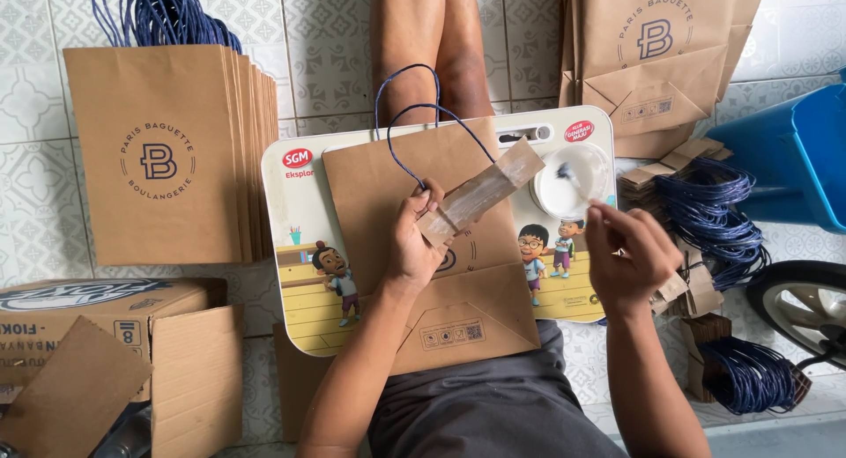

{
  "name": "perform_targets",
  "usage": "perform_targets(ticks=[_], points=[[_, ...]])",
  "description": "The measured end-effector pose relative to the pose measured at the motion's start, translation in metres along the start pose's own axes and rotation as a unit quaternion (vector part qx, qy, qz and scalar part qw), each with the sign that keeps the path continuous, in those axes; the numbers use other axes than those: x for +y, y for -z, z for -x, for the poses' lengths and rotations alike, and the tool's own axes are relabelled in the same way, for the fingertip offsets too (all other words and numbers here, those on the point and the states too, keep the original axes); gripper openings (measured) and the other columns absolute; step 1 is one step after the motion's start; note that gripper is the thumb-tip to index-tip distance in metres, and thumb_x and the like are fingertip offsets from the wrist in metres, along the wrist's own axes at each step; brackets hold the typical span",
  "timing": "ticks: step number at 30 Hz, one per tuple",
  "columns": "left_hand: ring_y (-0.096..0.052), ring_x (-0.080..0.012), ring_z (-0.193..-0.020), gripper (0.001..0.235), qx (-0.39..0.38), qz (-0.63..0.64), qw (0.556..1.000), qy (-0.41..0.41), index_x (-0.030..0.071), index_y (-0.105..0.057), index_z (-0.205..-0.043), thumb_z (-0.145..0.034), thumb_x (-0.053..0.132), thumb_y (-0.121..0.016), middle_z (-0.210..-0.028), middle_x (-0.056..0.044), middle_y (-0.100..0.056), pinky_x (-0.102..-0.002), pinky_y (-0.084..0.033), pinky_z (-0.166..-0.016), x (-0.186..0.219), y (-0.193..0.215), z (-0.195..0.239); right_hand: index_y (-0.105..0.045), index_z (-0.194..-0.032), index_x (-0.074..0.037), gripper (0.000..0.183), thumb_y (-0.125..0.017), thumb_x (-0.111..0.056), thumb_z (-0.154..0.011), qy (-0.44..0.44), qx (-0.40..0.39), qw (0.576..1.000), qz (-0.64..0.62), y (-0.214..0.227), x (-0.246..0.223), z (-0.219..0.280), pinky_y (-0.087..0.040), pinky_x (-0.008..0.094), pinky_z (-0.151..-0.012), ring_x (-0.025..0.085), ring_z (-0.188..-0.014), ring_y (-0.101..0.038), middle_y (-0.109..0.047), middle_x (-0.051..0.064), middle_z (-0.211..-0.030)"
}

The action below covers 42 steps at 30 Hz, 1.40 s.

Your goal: The person sits on the floor and assembles brown paper bags by applying glue to the handle attachment points, inserting blue rope handles, and pressing the tabs to secure them. The person handles multiple bags and stacks the finished ones.

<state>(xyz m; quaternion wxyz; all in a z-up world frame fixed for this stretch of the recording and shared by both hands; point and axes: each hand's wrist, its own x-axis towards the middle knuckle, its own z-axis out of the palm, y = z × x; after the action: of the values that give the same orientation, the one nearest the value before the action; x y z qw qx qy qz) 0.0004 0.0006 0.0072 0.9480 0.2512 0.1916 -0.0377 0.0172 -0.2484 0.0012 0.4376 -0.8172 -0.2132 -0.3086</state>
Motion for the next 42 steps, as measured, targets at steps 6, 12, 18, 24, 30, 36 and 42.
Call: perform_targets(ticks=[6, 12, 18, 24, 30, 36, 42], points=[[-0.044, -0.0082, -0.057, 0.021, -0.024, -0.019, 0.999, 0.021, 0.018, -0.036, -0.08, -0.092, 0.027, -0.05, -0.072, 0.006, -0.026, -0.027, -0.054, -0.053, 0.001, 0.001, -0.004, -0.08, -0.088, 0.0, 0.011, -0.084, 0.008, -0.081, 0.031, -0.065, 0.997, 0.041, -0.019, -0.02, 0.004, -0.043, 0.032, -0.045, 0.018, -0.042, -0.048, -0.052, 0.006, -0.053], [-0.065, -0.0274, -0.079, 0.019, -0.05, -0.033, 0.997, 0.052, 0.016, -0.041, -0.08, -0.091, 0.028, -0.05, -0.073, 0.001, -0.04, -0.039, -0.059, -0.068, -0.005, 0.024, -0.01, -0.079, -0.102, 0.016, 0.004, -0.079, 0.019, -0.1, -0.008, -0.034, 0.993, 0.117, 0.016, 0.009, -0.013, -0.038, 0.025, -0.048, 0.015, -0.056, -0.05, -0.069, 0.017, -0.076], [-0.066, -0.0505, -0.103, 0.02, -0.084, 0.033, 0.994, 0.065, 0.014, -0.042, -0.084, -0.094, 0.027, -0.055, -0.082, -0.004, -0.046, -0.043, -0.058, -0.082, -0.004, 0.023, -0.012, -0.082, -0.11, 0.007, 0.008, -0.084, 0.013, -0.104, -0.061, -0.073, 0.977, 0.189, 0.031, 0.009, -0.005, -0.038, 0.027, -0.053, 0.013, -0.058, -0.045, -0.061, 0.01, -0.076], [-0.063, -0.033, -0.104, 0.018, -0.118, 0.013, 0.993, 0.011, 0.014, -0.048, -0.088, -0.1, 0.028, -0.051, -0.125, -0.021, -0.063, -0.04, -0.053, -0.083, 0.0, 0.025, -0.013, -0.081, -0.118, -0.003, 0.023, -0.092, -0.011, -0.099, -0.084, -0.123, 0.962, 0.229, 0.036, 0.013, 0.008, -0.048, 0.031, -0.063, 0.017, -0.071, -0.054, -0.062, 0.007, -0.084], [-0.065, -0.021, -0.092, 0.021, -0.128, -0.002, 0.991, 0.042, 0.015, -0.056, -0.091, -0.101, 0.032, -0.051, -0.108, -0.011, -0.071, -0.03, -0.048, -0.069, 0.002, 0.011, 0.014, -0.076, -0.12, 0.001, 0.045, -0.073, -0.038, -0.098, -0.044, -0.063, 0.986, 0.147, 0.035, -0.017, 0.006, -0.05, 0.031, -0.061, 0.021, -0.078, -0.06, -0.064, 0.019, -0.102], [-0.064, -0.0211, -0.101, 0.02, -0.1, -0.086, 0.982, 0.138, 0.015, -0.057, -0.084, -0.097, 0.029, -0.051, -0.11, -0.011, -0.071, -0.033, -0.045, -0.083, 0.017, -0.005, 0.055, -0.056, -0.142, 0.002, 0.078, -0.083, -0.033, -0.078, -0.355, -0.189, 0.848, -0.346, -0.011, -0.059, 0.034, -0.045, 0.036, -0.112, 0.019, -0.124, -0.058, -0.062, 0.009, -0.132], [-0.069, -0.0247, -0.1, 0.027, -0.01, -0.161, 0.979, 0.128, 0.01, -0.06, -0.097, -0.094, 0.037, -0.056, -0.111, -0.02, -0.071, -0.035, -0.058, -0.075, 0.008, 0.018, 0.066, -0.067, -0.116, 0.006, 0.063, -0.093, -0.025, -0.068, -0.289, -0.21, 0.845, -0.397, -0.035, -0.066, 0.025, -0.048, 0.04, -0.1, 0.027, -0.112, -0.061, -0.063, 0.02, -0.115]])
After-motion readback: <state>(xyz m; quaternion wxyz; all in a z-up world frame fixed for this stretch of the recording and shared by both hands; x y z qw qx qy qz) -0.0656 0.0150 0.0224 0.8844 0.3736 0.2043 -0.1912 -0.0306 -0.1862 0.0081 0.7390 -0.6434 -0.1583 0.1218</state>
